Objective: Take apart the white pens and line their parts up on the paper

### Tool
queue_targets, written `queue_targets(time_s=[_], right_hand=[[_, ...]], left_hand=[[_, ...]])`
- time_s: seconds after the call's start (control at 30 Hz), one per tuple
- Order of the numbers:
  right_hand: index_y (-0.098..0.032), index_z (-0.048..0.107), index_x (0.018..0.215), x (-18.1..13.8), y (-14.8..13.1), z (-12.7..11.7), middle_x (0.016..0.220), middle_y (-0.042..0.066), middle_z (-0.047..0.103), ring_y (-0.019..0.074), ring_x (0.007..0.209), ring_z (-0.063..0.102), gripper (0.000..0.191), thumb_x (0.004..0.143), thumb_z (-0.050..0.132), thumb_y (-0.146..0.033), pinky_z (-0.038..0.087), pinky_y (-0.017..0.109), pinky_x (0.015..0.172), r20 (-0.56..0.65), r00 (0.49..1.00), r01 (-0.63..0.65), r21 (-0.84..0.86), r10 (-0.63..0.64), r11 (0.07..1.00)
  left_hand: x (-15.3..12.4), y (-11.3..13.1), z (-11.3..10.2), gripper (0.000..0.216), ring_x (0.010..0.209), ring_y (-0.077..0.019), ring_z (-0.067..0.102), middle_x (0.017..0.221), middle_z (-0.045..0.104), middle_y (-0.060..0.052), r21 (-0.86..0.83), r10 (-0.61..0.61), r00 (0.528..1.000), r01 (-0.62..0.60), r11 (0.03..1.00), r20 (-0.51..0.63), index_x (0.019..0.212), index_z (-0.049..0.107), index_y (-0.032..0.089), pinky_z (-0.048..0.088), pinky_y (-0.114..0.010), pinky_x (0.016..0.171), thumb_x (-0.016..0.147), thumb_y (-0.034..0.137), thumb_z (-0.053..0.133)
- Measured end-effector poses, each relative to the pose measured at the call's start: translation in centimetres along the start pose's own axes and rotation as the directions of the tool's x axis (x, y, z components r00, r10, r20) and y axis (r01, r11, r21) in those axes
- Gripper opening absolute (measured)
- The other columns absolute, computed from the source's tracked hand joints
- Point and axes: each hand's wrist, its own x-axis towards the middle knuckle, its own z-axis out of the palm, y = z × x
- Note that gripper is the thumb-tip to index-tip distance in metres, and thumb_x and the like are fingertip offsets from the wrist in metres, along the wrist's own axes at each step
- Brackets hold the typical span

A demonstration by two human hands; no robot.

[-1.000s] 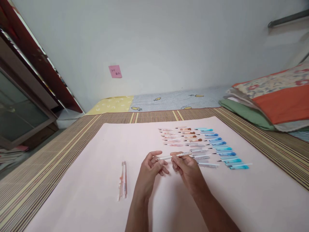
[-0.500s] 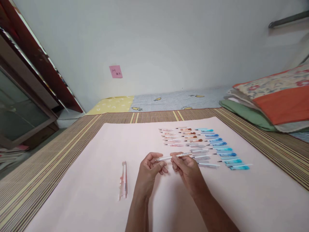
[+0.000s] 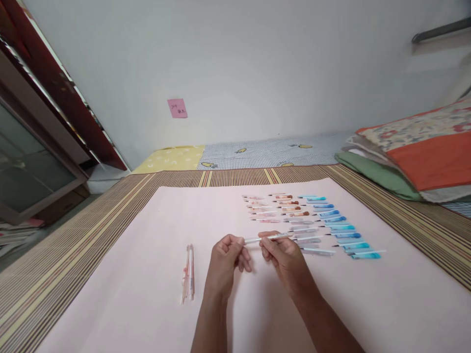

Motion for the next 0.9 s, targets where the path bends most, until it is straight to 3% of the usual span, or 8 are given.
queue_targets(time_s=[0.1,0.23,0.47,0.67,0.9], right_hand=[[-0.017,0.076,0.085,-0.3,-0.6,0.3,0.056,-0.001,0.056,0.0131,0.055,0.048,0.036,0.067,0.087,-0.046,0.036,0.028,0.054,0.012,1.000,0.000,0.018,-0.001,1.000],[-0.017,0.076,0.084,-0.2,-0.8,0.2,0.062,0.000,0.060,0.0130,0.056,0.048,0.035,0.065,0.088,-0.043,0.037,0.029,0.053,-0.035,0.999,-0.025,0.078,0.027,0.997],[-0.019,0.075,0.076,0.7,-0.9,-1.0,0.081,0.003,0.066,0.0123,0.062,0.051,0.023,0.060,0.088,-0.030,0.038,0.026,0.051,-0.167,0.985,0.007,0.223,0.031,0.975],[-0.018,0.075,0.078,0.6,-0.7,-0.6,0.077,0.003,0.066,0.0124,0.060,0.052,0.027,0.061,0.089,-0.034,0.040,0.026,0.051,-0.076,0.995,-0.058,0.177,0.072,0.982],[-0.017,0.076,0.081,0.6,-0.3,-0.7,0.072,0.003,0.067,0.0094,0.056,0.050,0.034,0.062,0.091,-0.041,0.037,0.024,0.050,-0.097,0.992,-0.069,0.126,0.081,0.990]], left_hand=[[0.1,-0.1,0.0,0.052,0.034,-0.0087,0.047,0.046,0.056,0.000,0.026,-0.055,0.996,0.057,0.998,-0.063,0.065,0.058,0.015,0.022,-0.023,0.041,0.079,0.065,0.068],[0.2,-0.3,-0.2,0.054,0.036,-0.0084,0.048,0.048,0.057,0.000,0.011,-0.061,0.993,0.062,0.998,-0.102,0.067,0.060,0.015,0.023,-0.023,0.042,0.076,0.066,0.070],[0.4,-0.3,-0.4,0.046,0.040,-0.0077,0.050,0.053,0.060,0.001,-0.038,-0.045,0.992,0.041,0.998,-0.119,0.072,0.061,0.014,0.025,-0.022,0.044,0.075,0.057,0.076],[0.5,-0.5,-0.2,0.037,0.045,-0.0099,0.055,0.062,0.068,-0.004,-0.047,-0.011,0.995,0.007,0.999,-0.096,0.074,0.062,0.014,0.030,-0.022,0.047,0.070,0.046,0.081],[0.7,-1.0,-0.4,0.038,0.057,-0.0154,0.066,0.072,0.074,-0.007,-0.054,0.005,0.998,-0.008,0.998,-0.065,0.090,0.065,0.014,0.040,-0.024,0.053,0.066,0.035,0.086]])
